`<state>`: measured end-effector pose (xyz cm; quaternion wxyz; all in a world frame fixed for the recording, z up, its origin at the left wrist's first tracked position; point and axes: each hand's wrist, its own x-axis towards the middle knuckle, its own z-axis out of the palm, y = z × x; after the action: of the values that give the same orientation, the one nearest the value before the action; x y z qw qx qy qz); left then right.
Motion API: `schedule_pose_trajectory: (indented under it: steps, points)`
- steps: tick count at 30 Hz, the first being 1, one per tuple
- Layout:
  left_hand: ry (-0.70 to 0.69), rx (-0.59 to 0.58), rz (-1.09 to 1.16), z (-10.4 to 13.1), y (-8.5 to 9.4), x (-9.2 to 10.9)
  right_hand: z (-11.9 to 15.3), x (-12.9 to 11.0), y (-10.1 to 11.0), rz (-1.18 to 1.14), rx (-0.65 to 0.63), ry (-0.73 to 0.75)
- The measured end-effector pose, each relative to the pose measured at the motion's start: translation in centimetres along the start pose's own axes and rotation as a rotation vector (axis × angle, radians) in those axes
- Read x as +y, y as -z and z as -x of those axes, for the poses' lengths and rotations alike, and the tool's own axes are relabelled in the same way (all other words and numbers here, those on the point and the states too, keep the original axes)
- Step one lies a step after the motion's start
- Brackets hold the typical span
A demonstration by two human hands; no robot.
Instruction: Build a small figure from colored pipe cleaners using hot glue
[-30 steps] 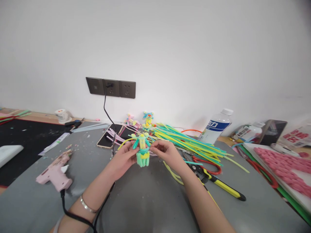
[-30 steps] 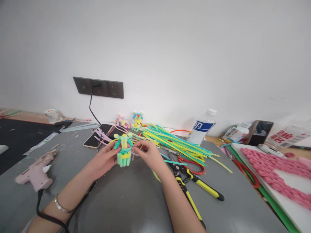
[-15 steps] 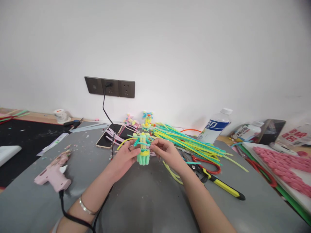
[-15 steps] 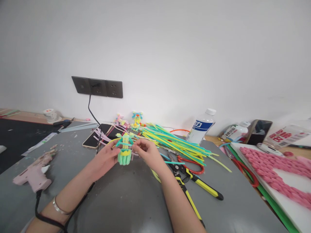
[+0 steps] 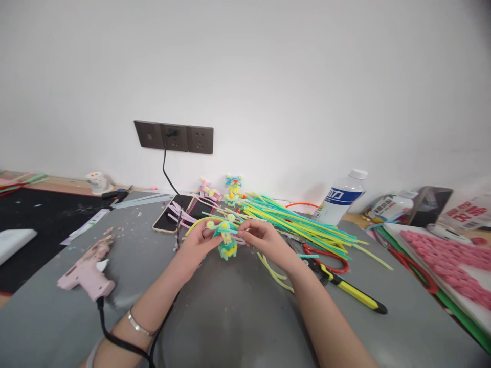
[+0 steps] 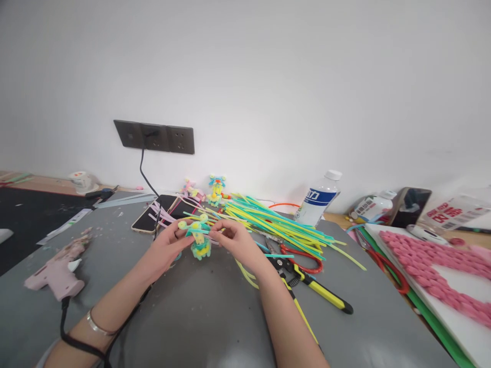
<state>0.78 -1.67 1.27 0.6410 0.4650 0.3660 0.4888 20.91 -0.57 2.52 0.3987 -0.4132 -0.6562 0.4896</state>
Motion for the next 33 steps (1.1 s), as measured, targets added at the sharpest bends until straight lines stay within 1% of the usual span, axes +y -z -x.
schedule_pose_trajectory:
  steps: [3,7,9,13,16,18,21,24,29,33]
  points:
    - [-0.027,0.007,-0.076,-0.1,0.3,-0.2,0.4,0.1,0.9,0.015,-0.084,-0.028]
    - [-0.036,-0.011,-0.111,-0.1,0.3,0.1,0.9,-0.2,1.8,0.006,-0.231,-0.098]
    - [-0.047,-0.013,-0.114,-0.1,0.3,0.2,1.1,-0.4,1.8,0.010,-0.258,-0.105]
    - [-0.093,-0.023,-0.149,-0.1,0.5,0.0,1.0,-0.5,1.6,0.127,-0.230,-0.039]
    - [-0.117,-0.047,-0.159,-0.1,0.5,0.0,0.8,-0.3,1.4,0.221,-0.181,0.004]
    - [-0.105,-0.069,-0.132,0.0,0.4,0.1,0.7,-0.1,1.3,0.262,-0.147,0.029]
    - [-0.035,-0.101,-0.105,0.1,0.4,0.0,0.6,0.3,1.2,0.309,-0.118,0.075]
    - [0.016,-0.115,-0.166,0.1,0.8,-0.3,0.5,0.6,1.1,0.331,-0.091,0.120]
    - [-0.051,-0.140,-0.298,-0.2,1.4,-0.9,0.4,0.8,0.9,0.356,-0.058,0.178]
    - [-0.031,-0.100,-0.319,-0.3,1.3,-0.7,0.5,0.7,0.7,0.366,-0.062,0.164]
